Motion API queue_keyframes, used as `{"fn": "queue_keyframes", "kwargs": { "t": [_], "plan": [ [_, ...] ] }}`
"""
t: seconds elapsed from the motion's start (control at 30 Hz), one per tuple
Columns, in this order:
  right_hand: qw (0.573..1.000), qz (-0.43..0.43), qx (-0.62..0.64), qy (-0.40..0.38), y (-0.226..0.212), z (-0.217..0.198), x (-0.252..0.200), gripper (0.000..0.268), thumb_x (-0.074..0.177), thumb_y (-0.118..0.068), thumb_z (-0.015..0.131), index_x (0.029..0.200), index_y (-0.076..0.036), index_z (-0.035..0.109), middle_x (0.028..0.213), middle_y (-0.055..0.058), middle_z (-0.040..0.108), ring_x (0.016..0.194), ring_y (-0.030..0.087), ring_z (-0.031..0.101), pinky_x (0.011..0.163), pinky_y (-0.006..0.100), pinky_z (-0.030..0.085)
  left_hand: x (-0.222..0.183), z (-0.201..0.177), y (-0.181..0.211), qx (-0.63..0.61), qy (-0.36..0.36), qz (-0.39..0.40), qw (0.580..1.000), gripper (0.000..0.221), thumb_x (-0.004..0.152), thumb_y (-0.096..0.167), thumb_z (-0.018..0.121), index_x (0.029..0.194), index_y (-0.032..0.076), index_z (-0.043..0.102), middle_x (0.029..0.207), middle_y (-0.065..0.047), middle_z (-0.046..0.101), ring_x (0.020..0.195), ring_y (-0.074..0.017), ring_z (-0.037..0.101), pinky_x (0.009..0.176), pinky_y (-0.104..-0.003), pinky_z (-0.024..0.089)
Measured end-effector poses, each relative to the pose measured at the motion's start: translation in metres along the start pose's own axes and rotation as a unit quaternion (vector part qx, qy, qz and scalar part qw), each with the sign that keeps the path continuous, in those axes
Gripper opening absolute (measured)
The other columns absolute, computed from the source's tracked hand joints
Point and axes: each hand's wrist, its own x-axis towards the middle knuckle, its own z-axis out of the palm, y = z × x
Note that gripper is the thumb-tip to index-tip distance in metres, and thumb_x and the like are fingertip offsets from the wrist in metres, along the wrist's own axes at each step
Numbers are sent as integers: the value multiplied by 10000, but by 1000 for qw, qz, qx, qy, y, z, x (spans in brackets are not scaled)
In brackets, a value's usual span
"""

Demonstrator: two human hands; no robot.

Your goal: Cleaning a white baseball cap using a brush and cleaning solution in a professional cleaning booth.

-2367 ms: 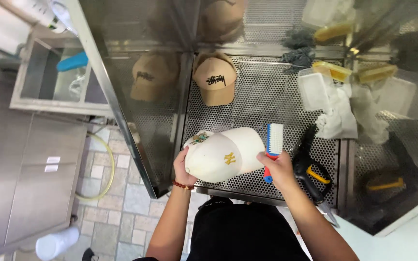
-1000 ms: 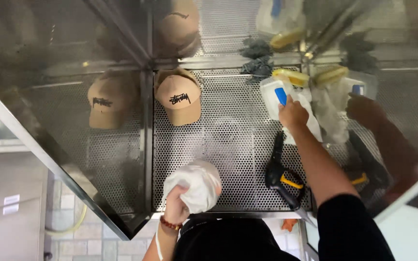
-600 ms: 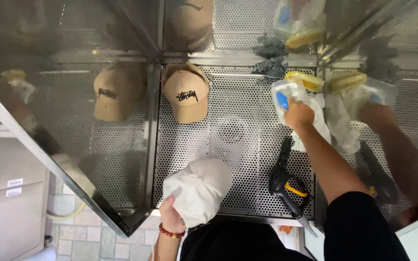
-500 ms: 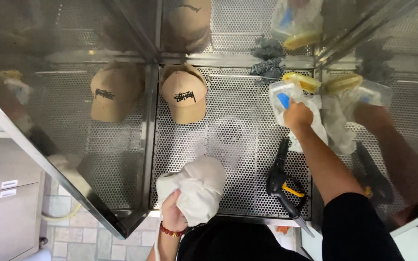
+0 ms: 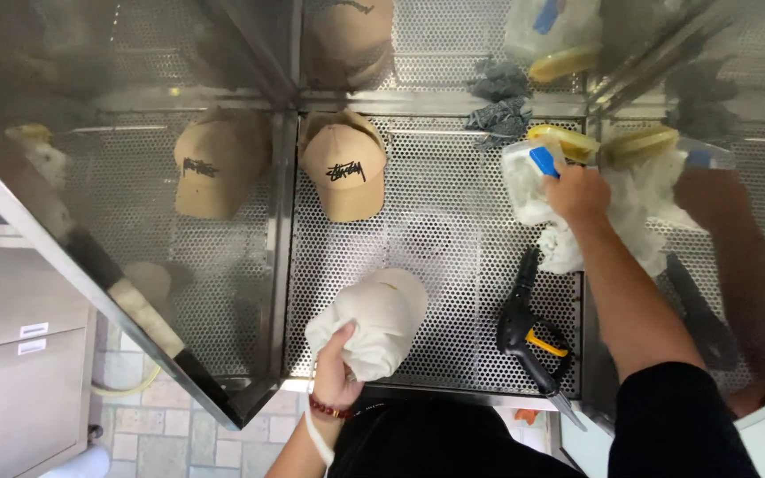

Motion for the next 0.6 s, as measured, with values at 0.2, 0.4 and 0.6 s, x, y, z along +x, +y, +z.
{"fn": "queue_keyframes", "kwargs": {
  "t": [0.2, 0.4, 0.6],
  "plan": [
    [996, -28, -90, 10, -3, 46, 15, 425, 991, -407, 581, 1339, -189, 688, 1026, 167, 755, 937, 373, 730, 788, 506, 572, 16, -34, -7, -18, 26, -4, 999, 538, 940, 267, 614, 1378, -36, 539, 1305, -183, 663, 1169, -313, 668, 981, -454, 557],
    [994, -34, -94, -32, -5, 32, 2, 440, 964, -410, 571, 1366, -254, 660, 1003, 166, 756, 930, 373, 737, 781, 507, 578, 18, -58, -32, 12, 28, -49, 998, 530, 908, 228, 664, 1367, -15, 557, 1293, -150, 669, 1159, -283, 665, 991, -433, 541],
    [988, -57, -140, -15, 5, 43, 30, 380, 970, -396, 568, 1261, -206, 723, 1034, 155, 755, 947, 361, 736, 786, 501, 580, 17, -64, -37, 79, 44, -94, 991, 471, 856, 180, 724, 1245, -74, 647, 1179, -175, 717, 1062, -293, 692, 936, -419, 551]
  ]
}}
